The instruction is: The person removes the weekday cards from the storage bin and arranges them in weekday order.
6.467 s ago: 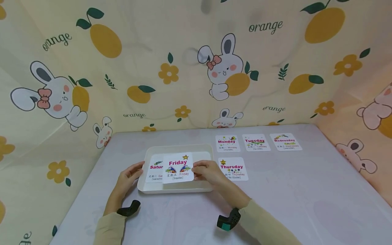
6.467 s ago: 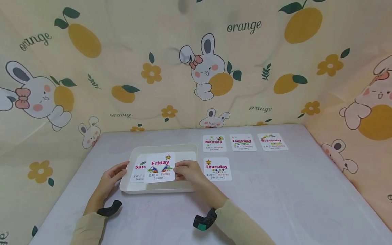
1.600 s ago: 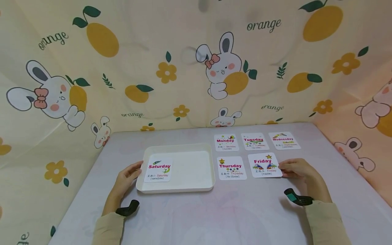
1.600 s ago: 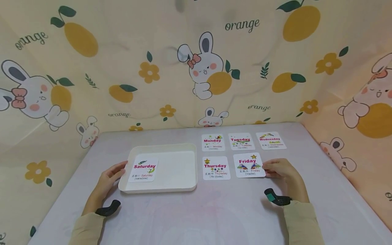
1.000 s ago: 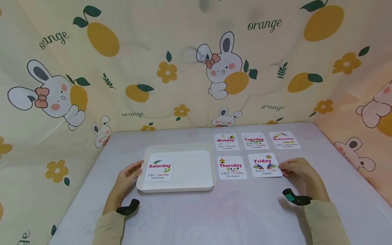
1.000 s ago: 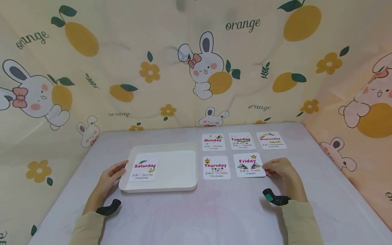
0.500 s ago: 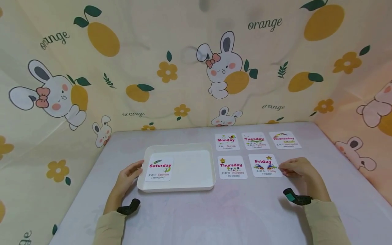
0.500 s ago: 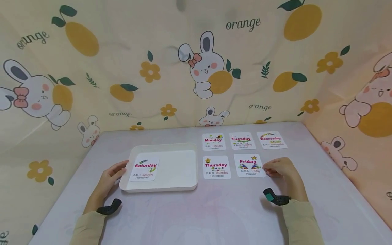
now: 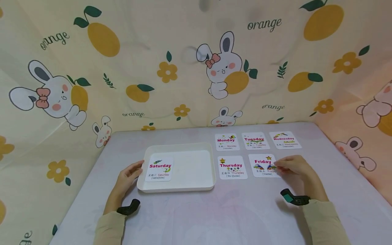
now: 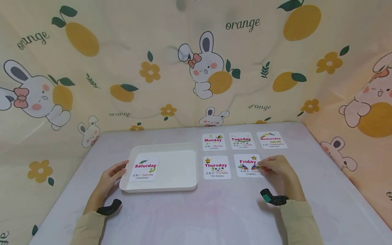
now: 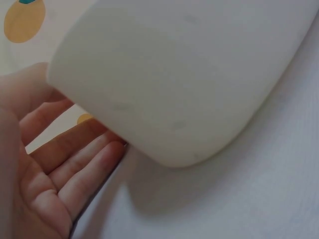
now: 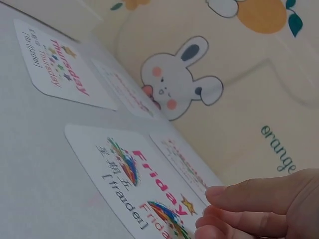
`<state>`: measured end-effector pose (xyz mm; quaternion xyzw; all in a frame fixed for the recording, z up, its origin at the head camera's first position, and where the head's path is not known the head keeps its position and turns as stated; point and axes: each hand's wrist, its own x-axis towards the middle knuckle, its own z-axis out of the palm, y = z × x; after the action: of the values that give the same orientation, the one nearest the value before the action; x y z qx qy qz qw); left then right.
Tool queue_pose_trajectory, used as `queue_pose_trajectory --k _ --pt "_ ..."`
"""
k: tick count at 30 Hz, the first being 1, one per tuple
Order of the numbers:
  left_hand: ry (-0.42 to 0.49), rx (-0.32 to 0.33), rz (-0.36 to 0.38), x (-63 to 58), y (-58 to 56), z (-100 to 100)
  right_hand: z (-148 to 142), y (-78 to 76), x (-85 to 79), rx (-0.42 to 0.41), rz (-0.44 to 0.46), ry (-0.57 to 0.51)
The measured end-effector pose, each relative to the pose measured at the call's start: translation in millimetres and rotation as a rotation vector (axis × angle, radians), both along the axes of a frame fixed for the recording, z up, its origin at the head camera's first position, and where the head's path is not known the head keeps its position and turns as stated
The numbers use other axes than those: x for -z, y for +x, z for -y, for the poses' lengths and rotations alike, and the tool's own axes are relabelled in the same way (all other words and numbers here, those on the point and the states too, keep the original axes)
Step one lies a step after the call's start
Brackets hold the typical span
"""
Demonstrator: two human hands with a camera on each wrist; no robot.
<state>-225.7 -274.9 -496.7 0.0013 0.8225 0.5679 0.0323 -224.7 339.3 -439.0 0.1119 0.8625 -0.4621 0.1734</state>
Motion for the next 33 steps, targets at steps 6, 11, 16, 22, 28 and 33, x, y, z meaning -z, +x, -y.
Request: queue_pose_trajectory --k 6,11,16,22,28,33 --pt "0.011 -0.005 -0.021 0.6 -0.3 1.6 12.1 -1.1 -0.7 -0.044 -0.041 -0.011" --pt "0.002 -0.005 -0.013 0.9 0.8 2.7 27.9 -4.0 1.2 -0.045 -0.029 -0.117" --pt "-0.016 -0.014 0.005 0.5 1.5 0.8 42.2 -7.8 2.4 -0.063 0.007 -0.280" --pt "0.006 -0.001 0.002 -1.6 1.3 -1.4 58.6 -8.1 3.6 -0.055 0.055 -0.459" --pt "0.006 0.001 -0.001 -2.4 2.0 -0.9 82.5 -5.7 1.1 -0.058 0.081 -0.528" --pt "0.007 -0.022 0.027 -2.7 1.2 -1.7 104.8 -2.6 -2.0 -0.112 0.068 -0.537"
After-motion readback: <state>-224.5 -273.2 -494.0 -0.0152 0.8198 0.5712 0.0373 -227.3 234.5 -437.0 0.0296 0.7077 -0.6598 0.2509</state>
